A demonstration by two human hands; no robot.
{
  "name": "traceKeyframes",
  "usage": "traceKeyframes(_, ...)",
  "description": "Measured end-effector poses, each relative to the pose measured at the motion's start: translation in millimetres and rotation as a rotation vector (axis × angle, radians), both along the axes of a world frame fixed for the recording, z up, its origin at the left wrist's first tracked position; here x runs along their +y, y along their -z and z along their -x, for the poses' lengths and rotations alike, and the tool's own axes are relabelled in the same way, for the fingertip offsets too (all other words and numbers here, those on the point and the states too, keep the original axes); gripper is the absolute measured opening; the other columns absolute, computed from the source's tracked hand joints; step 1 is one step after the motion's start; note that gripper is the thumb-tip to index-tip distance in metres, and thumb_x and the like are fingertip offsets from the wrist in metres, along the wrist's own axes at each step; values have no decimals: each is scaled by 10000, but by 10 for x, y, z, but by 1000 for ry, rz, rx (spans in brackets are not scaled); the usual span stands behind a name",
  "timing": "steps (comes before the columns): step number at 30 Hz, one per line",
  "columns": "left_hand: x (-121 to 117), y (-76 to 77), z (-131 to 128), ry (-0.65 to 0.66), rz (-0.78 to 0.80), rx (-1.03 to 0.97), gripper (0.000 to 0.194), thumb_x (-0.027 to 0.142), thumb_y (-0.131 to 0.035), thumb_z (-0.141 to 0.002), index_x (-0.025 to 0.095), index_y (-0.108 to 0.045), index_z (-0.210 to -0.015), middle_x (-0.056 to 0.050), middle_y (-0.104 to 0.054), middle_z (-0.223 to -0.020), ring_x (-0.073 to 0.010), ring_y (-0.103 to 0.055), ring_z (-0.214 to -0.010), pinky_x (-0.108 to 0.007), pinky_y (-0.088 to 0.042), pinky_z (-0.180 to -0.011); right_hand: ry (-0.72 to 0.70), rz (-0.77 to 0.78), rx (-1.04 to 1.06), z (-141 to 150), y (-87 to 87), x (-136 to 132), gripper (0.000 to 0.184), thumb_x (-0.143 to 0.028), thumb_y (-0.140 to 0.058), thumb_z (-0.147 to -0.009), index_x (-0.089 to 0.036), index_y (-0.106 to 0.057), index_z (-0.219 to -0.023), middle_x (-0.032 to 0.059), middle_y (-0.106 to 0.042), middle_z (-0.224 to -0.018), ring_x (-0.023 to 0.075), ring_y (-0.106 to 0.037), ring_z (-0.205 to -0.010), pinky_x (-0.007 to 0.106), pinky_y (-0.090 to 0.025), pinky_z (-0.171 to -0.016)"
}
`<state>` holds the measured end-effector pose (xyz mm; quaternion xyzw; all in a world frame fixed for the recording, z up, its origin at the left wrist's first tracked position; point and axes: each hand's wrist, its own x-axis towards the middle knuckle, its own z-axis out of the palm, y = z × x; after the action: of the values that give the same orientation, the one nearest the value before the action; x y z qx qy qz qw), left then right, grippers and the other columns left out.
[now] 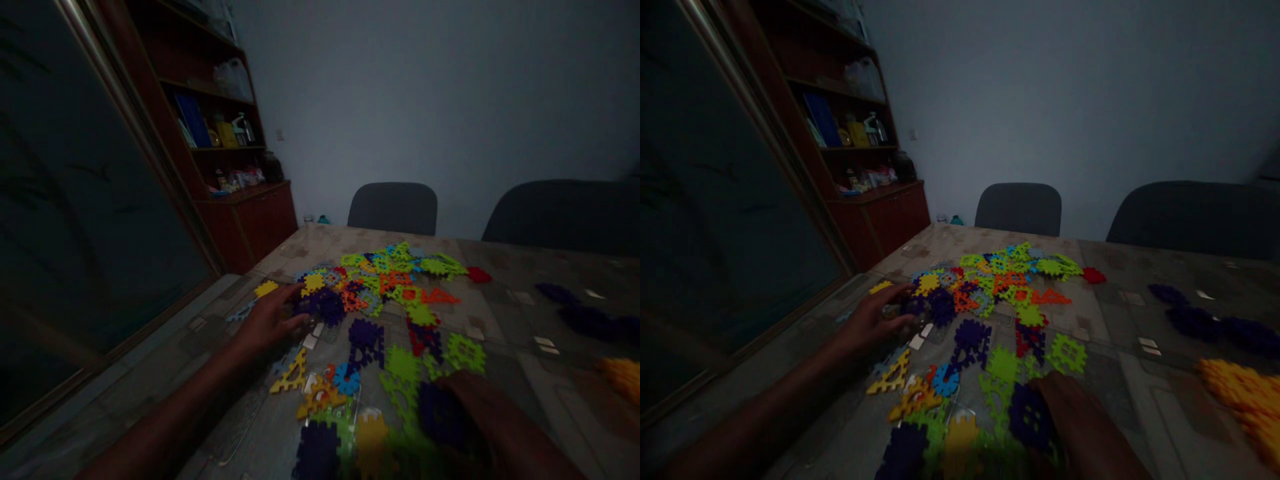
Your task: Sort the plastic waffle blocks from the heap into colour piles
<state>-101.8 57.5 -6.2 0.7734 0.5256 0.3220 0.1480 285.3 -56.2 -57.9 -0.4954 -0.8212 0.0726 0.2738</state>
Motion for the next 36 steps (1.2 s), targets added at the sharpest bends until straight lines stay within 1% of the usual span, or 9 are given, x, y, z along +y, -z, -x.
traceKeyframes(5,-1,-77,26,-65,24,-118,548,561,-599,-862,179,-573,-1255,-97,-659,-1143,-271,-646,-1022,-394,-547,-888,-23,26,-1,-62,75,51,515,-171,-675,-679,-285,-583,-1172,85,-698,-1124,310,-677,-980,441,-563,-812)
traceKeyframes(10,-77,52,-59,-41,40,-92,547,565,-643,-827,194,-609,-1227,-96,-661,-1131,-287,-644,-1008,-415,-545,-880,15,92,-17,-71,140,77,573,-211,-742,-665,-279,-592,-1214,109,-680,-1182,337,-652,-1044,513,-530,-894)
traceKeyframes(16,-129,187,-138,46,9,9,519,555,-672,-833,248,-614,-1247,-80,-641,-1182,-306,-620,-1061,-437,-515,-927,81,243,-117,-46,-166,53,531,-243,-756,-698,-226,-622,-1212,146,-648,-1209,352,-621,-1076,522,-500,-906)
traceKeyframes(20,-158,238,-150,71,-16,61,519,584,-652,-866,266,-600,-1273,-75,-611,-1261,-312,-586,-1147,-466,-476,-1021,110,301,-178,-15,-330,44,456,-200,-794,-659,-212,-660,-1095,147,-642,-1152,353,-605,-1036,495,-492,-857)
traceKeyframes(23,-187,267,-166,91,-30,94,534,619,-625,-885,266,-594,-1285,-76,-592,-1301,-309,-567,-1189,-449,-465,-1055,108,321,-216,49,-382,54,452,-165,-814,-632,-212,-660,-1054,118,-643,-1090,325,-598,-990,481,-474,-847)
traceKeyframes(26,-197,293,-180,114,-52,131,533,641,-578,-912,265,-586,-1290,-69,-607,-1270,-288,-593,-1149,-396,-508,-1000,83,328,-235,115,-411,74,493,-170,-820,-635,-220,-650,-1095,103,-640,-1096,309,-584,-993,467,-458,-847)
traceKeyframes(29,-195,330,-178,116,-59,140,563,687,-555,-911,253,-598,-1267,-72,-628,-1224,-286,-619,-1098,-393,-526,-965,64,335,-244,134,-432,94,489,-178,-818,-647,-210,-650,-1105,99,-642,-1092,303,-578,-993,461,-452,-854)
traceKeyframes(32,-198,372,-158,105,-62,138,579,720,-534,-910,263,-599,-1260,-70,-625,-1228,-286,-620,-1096,-397,-528,-956,76,349,-201,53,-461,111,447,-186,-809,-658,-202,-654,-1077,98,-639,-1078,303,-579,-994,465,-453,-873)
traceKeyframes(36,-209,411,-128,112,-67,151,553,703,-527,-926,282,-577,-1280,-63,-608,-1243,-278,-606,-1114,-394,-516,-970,149,304,-98,-140,-519,122,374,-227,-746,-747,-201,-638,-1104,131,-628,-1142,316,-571,-1041,462,-456,-889)
